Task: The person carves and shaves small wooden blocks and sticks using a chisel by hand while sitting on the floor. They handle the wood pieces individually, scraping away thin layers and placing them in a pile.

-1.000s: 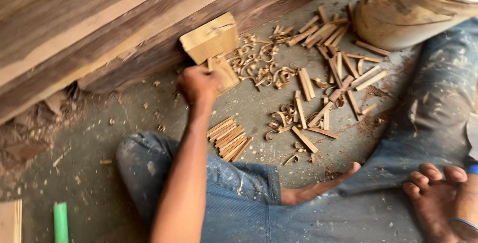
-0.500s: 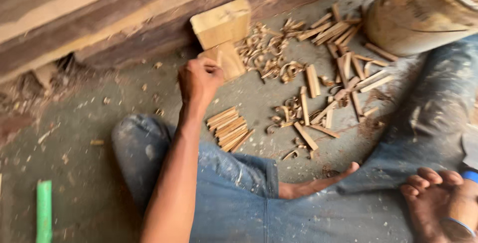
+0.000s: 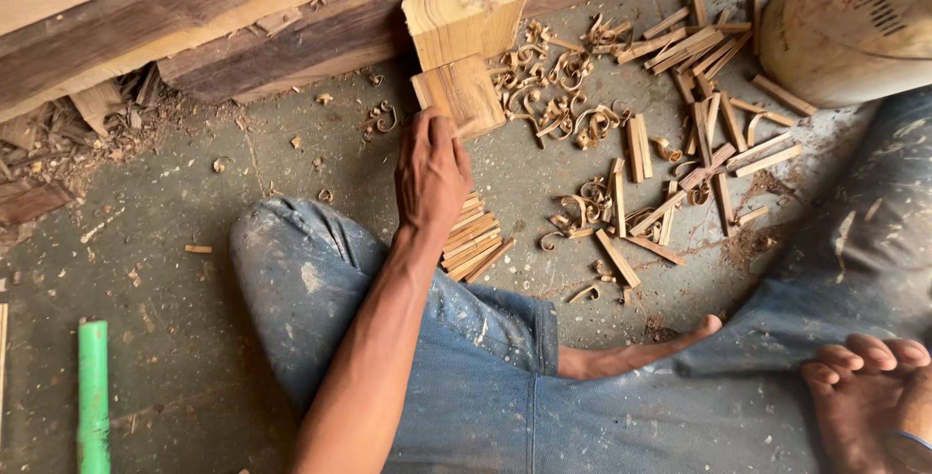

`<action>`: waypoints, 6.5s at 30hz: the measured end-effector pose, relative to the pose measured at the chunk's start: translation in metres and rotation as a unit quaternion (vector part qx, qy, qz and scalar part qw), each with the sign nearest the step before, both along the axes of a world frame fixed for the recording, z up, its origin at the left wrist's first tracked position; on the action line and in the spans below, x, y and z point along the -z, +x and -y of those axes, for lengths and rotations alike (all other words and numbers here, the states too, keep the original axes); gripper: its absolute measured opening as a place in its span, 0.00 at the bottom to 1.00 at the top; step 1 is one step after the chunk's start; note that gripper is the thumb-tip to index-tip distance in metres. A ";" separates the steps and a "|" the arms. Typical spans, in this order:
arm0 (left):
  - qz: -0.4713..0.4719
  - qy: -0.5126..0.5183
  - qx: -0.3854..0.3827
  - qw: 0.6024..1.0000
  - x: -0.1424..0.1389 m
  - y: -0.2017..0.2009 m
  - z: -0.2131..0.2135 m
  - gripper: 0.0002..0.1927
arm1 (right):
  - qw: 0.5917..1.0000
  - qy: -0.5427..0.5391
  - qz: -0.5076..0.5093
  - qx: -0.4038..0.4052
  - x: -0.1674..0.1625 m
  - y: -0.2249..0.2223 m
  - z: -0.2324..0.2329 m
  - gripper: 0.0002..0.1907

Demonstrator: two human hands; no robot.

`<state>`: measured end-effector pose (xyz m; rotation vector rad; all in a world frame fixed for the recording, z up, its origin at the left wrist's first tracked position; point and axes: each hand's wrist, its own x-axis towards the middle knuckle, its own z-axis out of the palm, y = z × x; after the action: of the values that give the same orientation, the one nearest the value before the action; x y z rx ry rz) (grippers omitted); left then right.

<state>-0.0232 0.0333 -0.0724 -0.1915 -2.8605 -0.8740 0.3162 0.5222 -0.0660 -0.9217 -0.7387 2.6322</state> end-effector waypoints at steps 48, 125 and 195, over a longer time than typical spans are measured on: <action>0.163 0.243 -0.039 0.956 -0.016 -0.063 0.027 0.04 | 0.862 0.326 0.092 -0.376 -0.161 -0.151 0.302 0.24; 0.117 -0.041 0.216 0.968 -0.086 0.100 0.022 0.48 | 0.729 0.323 0.293 -0.528 -0.076 -0.193 0.344 0.30; 0.056 0.095 0.146 0.983 -0.073 0.094 -0.019 0.30 | 0.802 0.313 0.312 -0.403 -0.095 -0.162 0.306 0.31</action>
<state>0.0703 0.0528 0.0010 -0.5662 -2.8709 -1.2428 0.1543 0.2166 0.0285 -1.4739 -2.4476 2.2395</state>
